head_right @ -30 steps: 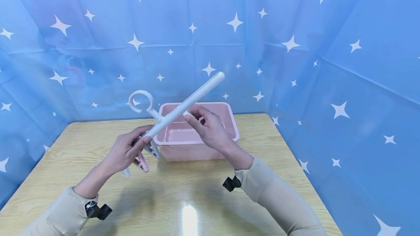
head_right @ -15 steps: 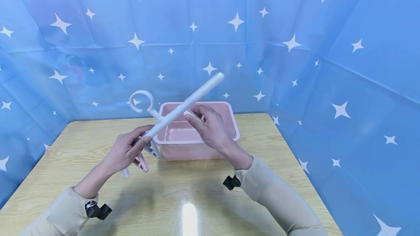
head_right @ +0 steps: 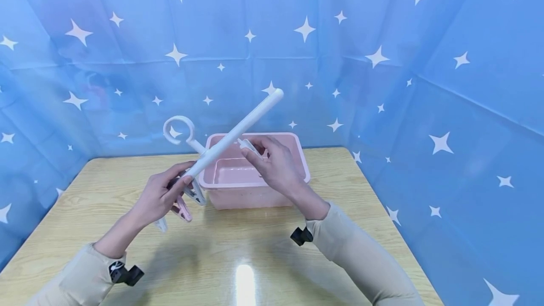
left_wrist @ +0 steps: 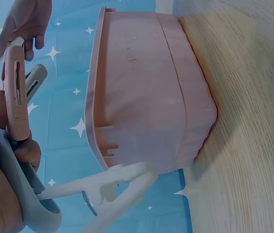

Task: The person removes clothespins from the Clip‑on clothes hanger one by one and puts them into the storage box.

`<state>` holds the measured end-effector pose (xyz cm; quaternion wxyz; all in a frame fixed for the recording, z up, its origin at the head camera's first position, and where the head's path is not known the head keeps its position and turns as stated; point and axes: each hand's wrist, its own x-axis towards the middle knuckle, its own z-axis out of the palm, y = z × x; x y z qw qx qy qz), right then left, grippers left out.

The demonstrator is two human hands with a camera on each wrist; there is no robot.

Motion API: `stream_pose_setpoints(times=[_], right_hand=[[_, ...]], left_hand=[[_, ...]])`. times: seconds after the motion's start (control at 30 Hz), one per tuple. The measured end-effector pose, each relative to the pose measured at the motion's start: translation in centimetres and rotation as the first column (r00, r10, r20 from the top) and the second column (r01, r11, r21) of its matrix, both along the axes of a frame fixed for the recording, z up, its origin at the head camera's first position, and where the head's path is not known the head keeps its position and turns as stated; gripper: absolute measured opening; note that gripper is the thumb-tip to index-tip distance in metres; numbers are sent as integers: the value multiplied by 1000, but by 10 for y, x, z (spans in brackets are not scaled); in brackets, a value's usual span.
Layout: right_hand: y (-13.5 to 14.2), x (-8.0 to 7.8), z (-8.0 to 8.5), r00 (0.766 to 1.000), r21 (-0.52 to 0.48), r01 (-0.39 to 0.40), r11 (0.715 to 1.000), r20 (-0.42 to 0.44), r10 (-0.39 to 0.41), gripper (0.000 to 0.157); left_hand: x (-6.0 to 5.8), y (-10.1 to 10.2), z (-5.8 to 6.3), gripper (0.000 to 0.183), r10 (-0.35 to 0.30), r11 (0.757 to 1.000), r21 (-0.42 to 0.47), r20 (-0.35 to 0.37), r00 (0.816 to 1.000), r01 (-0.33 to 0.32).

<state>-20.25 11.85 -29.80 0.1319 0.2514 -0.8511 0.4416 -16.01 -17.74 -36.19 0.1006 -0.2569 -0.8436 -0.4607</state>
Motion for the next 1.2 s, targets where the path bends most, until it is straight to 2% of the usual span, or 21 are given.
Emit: stream_pose_setpoints(times=[0.17, 0.4, 0.6, 0.97, 1.2], right_hand=[[1, 1, 0, 1000, -19, -10, 1000, 15, 11, 28], [3, 2, -1, 999, -12, -32, 999, -25, 32, 24], [6, 3, -3, 1000, -21, -5, 1000, 12, 5, 26], [13, 0, -9, 999, 2, 26, 1000, 24, -26, 26], [16, -4, -13, 999, 21, 34, 999, 31, -35, 27]], left_hand=[[0, -1, 1, 38, 22, 1000, -19, -31, 999, -23], [0, -2, 3, 39, 35, 999, -15, -40, 999, -35], [0, -4, 4, 38, 44, 999, -23, -50, 998, -45], [0, -8, 5, 39, 35, 999, -8, 16, 999, -35], [-1, -8, 8, 38, 47, 999, -20, -13, 999, -47]])
